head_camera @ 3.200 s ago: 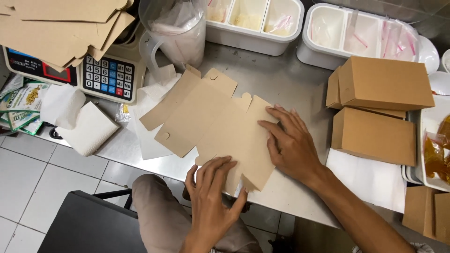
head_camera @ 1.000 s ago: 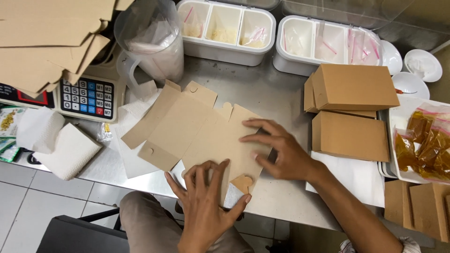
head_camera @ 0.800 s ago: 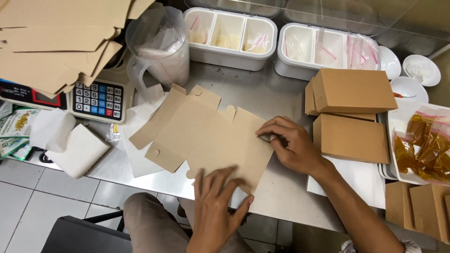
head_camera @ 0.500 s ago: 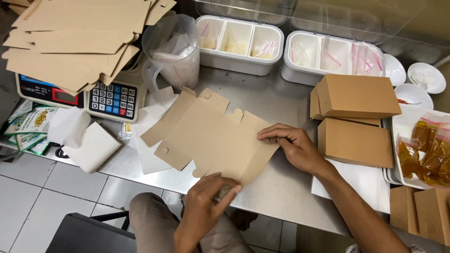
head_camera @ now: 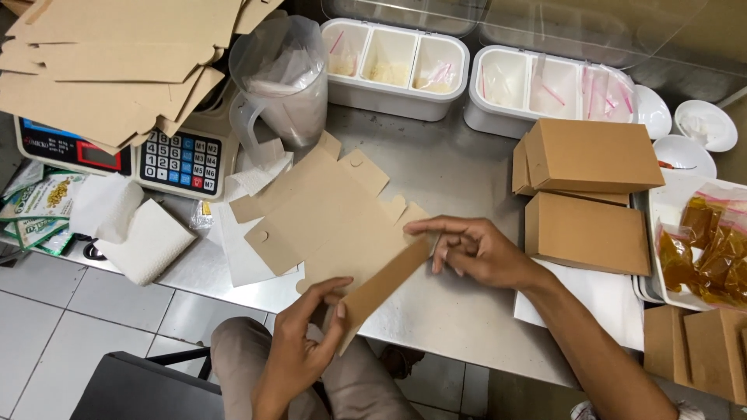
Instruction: The person folds a flat cardboard box blank on a stainless steel counter, creasing the flaps and tucking tabs to form a closed box. The person handles the cardboard by hand without tools, completing one box and placing it aside.
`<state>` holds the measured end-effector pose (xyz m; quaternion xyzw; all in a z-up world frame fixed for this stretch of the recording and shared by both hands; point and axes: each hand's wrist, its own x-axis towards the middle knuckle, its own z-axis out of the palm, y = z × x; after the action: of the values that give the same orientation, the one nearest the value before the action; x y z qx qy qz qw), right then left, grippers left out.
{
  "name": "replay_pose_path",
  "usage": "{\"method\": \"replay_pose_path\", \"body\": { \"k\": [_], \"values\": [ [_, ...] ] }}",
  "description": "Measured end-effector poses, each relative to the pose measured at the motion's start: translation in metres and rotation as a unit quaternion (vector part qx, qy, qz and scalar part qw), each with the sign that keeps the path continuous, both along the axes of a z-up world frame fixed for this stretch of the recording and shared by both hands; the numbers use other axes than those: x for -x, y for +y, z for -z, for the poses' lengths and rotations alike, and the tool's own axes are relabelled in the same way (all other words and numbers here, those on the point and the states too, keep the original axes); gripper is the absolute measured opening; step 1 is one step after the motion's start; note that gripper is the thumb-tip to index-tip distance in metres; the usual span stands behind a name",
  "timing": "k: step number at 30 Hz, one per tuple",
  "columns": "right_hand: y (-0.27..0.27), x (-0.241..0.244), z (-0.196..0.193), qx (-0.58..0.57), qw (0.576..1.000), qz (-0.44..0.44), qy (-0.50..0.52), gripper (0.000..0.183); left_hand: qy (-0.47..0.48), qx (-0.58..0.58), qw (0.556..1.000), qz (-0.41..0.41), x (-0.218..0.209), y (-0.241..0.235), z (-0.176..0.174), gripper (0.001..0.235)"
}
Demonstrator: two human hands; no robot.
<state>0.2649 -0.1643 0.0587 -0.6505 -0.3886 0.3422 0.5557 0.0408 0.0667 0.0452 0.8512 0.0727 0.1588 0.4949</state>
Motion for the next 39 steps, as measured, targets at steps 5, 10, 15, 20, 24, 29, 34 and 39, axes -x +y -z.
{"method": "replay_pose_path", "body": {
  "k": [5, 10, 15, 20, 24, 29, 34, 39],
  "values": [
    [0.006, 0.012, -0.005, -0.017, 0.993, -0.014, -0.120, 0.043, -0.064, -0.047, 0.995, 0.054, -0.001, 0.009, -0.006, 0.028],
    [0.007, 0.014, -0.003, -0.009, 0.977, -0.003, -0.212, 0.030, -0.074, -0.107, 0.989, 0.066, 0.000, 0.017, -0.011, 0.027],
    [0.008, 0.014, -0.003, -0.011, 0.945, 0.005, -0.326, 0.018, -0.063, -0.241, 0.968, -0.020, 0.003, 0.006, -0.008, 0.037],
    [0.011, 0.015, -0.009, -0.008, 0.942, 0.031, -0.333, 0.009, -0.030, -0.423, 0.903, -0.068, -0.006, -0.053, -0.001, 0.065],
    [0.010, 0.015, -0.003, 0.031, 0.950, 0.051, -0.308, 0.011, 0.020, -0.540, 0.838, -0.078, -0.018, -0.088, 0.012, 0.067],
    [0.011, 0.021, 0.002, 0.061, 0.955, 0.093, -0.274, 0.017, 0.043, -0.538, 0.839, -0.067, -0.025, -0.090, 0.024, 0.070],
    [0.015, 0.030, 0.005, 0.059, 0.954, 0.125, -0.265, 0.027, 0.048, -0.523, 0.850, -0.037, -0.031, -0.086, 0.020, 0.073],
    [0.018, 0.036, 0.005, 0.017, 0.896, 0.139, -0.421, 0.033, 0.058, -0.529, 0.846, -0.035, -0.032, -0.090, 0.024, 0.076]
  ]
}}
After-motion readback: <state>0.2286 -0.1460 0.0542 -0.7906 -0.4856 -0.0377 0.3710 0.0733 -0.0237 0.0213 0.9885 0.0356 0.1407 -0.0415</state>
